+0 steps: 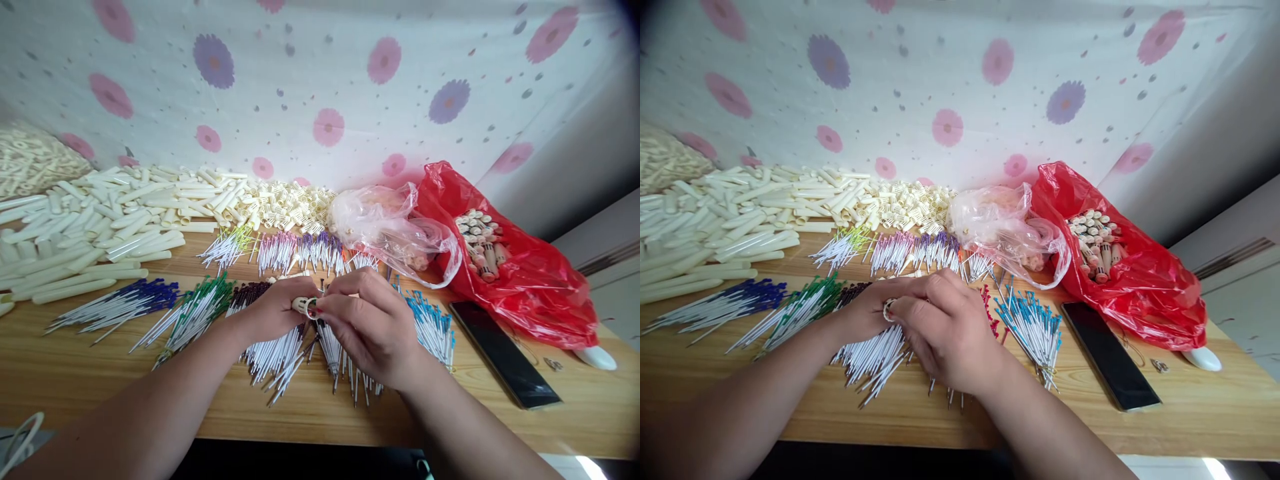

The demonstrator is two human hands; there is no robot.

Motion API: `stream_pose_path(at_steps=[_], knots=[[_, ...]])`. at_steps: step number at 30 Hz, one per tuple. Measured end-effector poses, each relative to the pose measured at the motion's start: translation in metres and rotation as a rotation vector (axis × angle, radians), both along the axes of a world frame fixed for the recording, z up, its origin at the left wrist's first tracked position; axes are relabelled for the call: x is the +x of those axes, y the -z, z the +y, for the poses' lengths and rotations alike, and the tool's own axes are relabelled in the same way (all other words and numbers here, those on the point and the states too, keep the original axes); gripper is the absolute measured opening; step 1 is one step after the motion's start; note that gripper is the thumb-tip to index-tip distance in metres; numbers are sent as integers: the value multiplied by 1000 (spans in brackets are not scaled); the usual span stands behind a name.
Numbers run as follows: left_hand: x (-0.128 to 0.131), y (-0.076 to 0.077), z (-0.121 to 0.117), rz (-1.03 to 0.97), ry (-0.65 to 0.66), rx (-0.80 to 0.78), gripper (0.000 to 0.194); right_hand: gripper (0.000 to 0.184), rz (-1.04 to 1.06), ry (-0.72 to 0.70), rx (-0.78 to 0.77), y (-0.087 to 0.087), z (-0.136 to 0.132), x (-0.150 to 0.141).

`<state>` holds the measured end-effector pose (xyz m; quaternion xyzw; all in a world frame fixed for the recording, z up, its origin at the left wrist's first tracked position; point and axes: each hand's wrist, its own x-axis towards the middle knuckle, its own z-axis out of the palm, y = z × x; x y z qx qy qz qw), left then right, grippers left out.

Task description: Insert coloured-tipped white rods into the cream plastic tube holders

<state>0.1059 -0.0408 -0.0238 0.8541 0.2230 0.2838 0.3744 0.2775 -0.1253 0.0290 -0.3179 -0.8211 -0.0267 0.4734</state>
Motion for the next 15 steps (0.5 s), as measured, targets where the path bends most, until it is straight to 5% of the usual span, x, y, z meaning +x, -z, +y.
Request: stream_pose_path(at_steps=[9,15], knots=[[-2,-1,3,164,-127,102,18,8,-144,160,-39,2,6,5],[-1,0,2,305,-226,205,7,10,-101,148,-163,4,12,7]])
